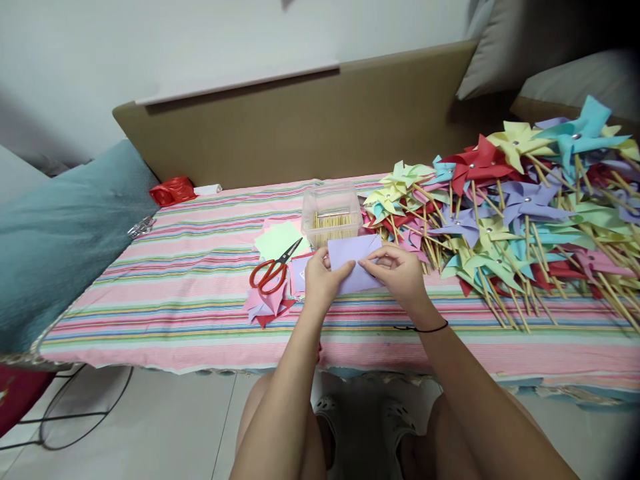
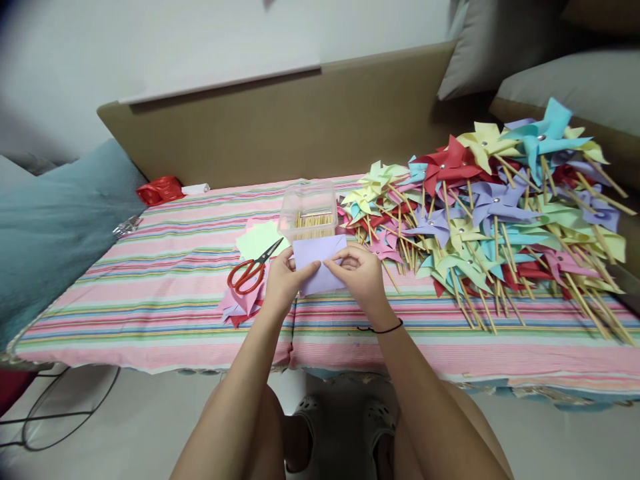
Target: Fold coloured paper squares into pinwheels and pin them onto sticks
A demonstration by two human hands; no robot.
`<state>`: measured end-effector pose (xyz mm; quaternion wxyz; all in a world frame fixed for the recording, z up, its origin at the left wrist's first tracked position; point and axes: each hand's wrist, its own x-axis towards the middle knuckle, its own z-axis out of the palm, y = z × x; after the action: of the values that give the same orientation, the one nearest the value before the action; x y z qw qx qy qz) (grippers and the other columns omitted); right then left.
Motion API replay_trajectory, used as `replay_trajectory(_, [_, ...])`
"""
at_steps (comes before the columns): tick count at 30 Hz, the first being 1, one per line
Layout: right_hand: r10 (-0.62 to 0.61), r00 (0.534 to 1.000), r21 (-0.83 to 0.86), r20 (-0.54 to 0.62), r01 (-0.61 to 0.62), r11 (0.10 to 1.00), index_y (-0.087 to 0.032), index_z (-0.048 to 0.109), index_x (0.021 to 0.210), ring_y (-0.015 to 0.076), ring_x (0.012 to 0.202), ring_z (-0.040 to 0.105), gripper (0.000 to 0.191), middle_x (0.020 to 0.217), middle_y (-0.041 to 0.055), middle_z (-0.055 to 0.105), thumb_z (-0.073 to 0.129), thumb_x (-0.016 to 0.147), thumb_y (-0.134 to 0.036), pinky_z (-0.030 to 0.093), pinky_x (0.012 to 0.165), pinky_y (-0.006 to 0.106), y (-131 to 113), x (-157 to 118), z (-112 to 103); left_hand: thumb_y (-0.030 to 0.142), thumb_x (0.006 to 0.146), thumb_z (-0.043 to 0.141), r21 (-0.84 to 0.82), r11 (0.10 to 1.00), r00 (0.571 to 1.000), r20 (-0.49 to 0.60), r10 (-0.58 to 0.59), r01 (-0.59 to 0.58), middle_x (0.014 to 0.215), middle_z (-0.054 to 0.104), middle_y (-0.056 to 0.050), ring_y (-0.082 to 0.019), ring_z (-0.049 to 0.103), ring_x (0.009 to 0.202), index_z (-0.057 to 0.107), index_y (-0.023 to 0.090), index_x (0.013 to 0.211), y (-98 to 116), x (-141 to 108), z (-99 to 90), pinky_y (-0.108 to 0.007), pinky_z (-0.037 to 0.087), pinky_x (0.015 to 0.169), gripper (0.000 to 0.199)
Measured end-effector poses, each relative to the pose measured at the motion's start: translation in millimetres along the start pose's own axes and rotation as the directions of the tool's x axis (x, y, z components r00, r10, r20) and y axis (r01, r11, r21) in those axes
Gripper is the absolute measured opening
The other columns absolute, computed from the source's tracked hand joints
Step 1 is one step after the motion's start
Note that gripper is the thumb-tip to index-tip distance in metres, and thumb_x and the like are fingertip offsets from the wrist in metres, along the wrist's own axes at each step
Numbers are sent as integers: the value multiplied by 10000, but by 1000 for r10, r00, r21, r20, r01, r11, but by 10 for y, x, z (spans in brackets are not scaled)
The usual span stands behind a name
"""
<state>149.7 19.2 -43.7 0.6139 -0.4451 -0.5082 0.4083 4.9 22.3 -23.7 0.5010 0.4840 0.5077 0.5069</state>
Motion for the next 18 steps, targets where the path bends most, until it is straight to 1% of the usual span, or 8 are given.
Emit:
replay_trajectory(2, [44,999,43,1,-44,998,-187,608,740,113,621,588,274,834,17,576,799,602,-327,488,536,243,-28,-4,10,285,569,771,4,1000,999,-39,-8,8,790,727,-83,-222,684,681,594,153,967,-5,5,7,-314,532,617,455])
replay_trajectory(4, [106,994,125,-4,-105,987,-223,549,919,122,644,615,449,915,21,617,819,570,-306,518,580,261,-59,-8,24,282,560,778,-35,999,997,-73,-12,9,758,718,-69,-216,682,660,557,161,956,6,3,17,-311,532,607,470])
replay_trajectory(6, [187,982,199,3,-184,963,-256,445,1047,152,674,648,640,914,20,654,834,540,-304,539,609,291,-82,-13,44,272,554,784,-97,995,995,-95,-10,0,738,712,-52,-208,681,649,507,173,965,27,-6,26,-310,534,604,506])
replay_trajectory(8, [258,966,233,10,-254,939,-261,388,1092,176,675,665,722,811,4,677,835,529,-324,547,621,313,-95,-22,71,261,549,791,-138,990,995,-104,-10,-4,724,707,-39,-203,680,635,464,183,993,52,-17,32,-307,534,597,556])
replay_trajectory(10, [296,955,254,-6,-285,924,-254,370,1116,190,681,676,755,738,-8,683,833,524,-334,551,645,327,-96,-34,101,252,542,800,-152,988,994,-104,-18,2,722,706,-34,-202,680,630,441,188,1011,70,-27,36,-306,533,592,594])
replay_trajectory(13, [308,950,282,-49,-283,917,-256,351,1143,206,710,690,789,736,-12,691,827,519,-334,558,678,355,-84,-46,139,245,530,812,-177,984,994,-108,-34,14,744,709,-38,-209,687,658,425,194,1018,85,-39,47,-322,539,620,624])
replay_trajectory(16, [309,948,281,-71,-279,918,-260,335,1163,222,706,695,811,720,-20,681,822,519,-338,562,667,371,-69,-47,146,246,523,822,-214,976,994,-101,-50,28,768,714,-44,-214,691,687,417,197,1022,97,-52,58,-346,543,663,645])
replay_trajectory(18, [308,949,277,-69,-279,920,-260,332,1169,232,696,696,817,711,-17,678,824,519,-332,562,651,374,-66,-42,132,246,523,825,-233,972,995,-78,-61,41,779,716,-46,-206,687,687,420,195,1020,108,-61,59,-339,539,670,644])
